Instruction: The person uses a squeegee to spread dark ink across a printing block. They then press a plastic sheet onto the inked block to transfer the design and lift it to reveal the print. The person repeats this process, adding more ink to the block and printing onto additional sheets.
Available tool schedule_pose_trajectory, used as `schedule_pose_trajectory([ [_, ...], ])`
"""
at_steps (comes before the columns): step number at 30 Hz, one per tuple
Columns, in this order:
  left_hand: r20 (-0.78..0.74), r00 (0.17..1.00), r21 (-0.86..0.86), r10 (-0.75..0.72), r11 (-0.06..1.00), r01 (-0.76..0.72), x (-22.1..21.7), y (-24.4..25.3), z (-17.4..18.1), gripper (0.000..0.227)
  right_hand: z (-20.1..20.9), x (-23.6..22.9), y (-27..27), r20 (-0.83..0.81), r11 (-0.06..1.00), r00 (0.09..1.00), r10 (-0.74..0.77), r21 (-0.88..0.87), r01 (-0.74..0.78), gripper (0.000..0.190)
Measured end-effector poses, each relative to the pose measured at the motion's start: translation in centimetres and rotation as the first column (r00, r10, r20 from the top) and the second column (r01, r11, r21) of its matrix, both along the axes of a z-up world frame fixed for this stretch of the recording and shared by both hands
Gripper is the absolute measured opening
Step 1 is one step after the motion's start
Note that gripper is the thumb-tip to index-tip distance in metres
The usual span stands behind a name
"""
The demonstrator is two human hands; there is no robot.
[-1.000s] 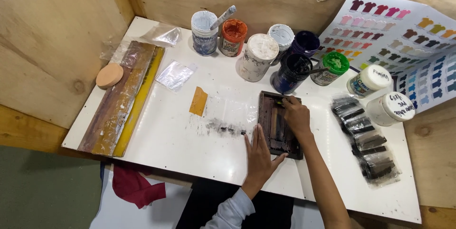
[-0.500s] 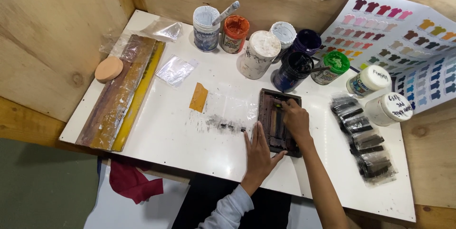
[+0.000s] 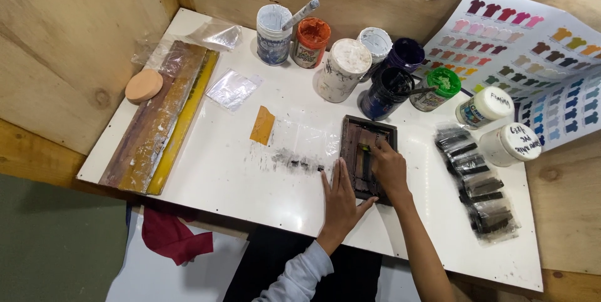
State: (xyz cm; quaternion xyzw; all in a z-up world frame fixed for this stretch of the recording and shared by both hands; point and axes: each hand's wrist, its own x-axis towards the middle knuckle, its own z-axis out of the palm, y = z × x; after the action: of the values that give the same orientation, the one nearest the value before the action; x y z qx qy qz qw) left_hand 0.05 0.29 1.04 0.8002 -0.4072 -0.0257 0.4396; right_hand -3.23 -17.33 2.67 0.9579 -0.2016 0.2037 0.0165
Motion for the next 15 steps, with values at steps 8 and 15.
schedule_pose_trajectory([
  [8, -0.011, 1.000, 0.008, -0.002, 1.000, 0.002, -0.1, 0.0, -0.2, 0.115, -1.0, -1.5, 0.7, -0.038, 1.000, 0.999, -0.003, -0.021, 0.002, 0.024],
  [15, 0.010, 1.000, 0.037, -0.004, 0.999, 0.003, 0.0, -0.1, -0.1, 0.114, -3.0, -3.1, 1.1, -0.052, 1.000, 0.998, -0.027, -0.007, 0.027, 0.026],
])
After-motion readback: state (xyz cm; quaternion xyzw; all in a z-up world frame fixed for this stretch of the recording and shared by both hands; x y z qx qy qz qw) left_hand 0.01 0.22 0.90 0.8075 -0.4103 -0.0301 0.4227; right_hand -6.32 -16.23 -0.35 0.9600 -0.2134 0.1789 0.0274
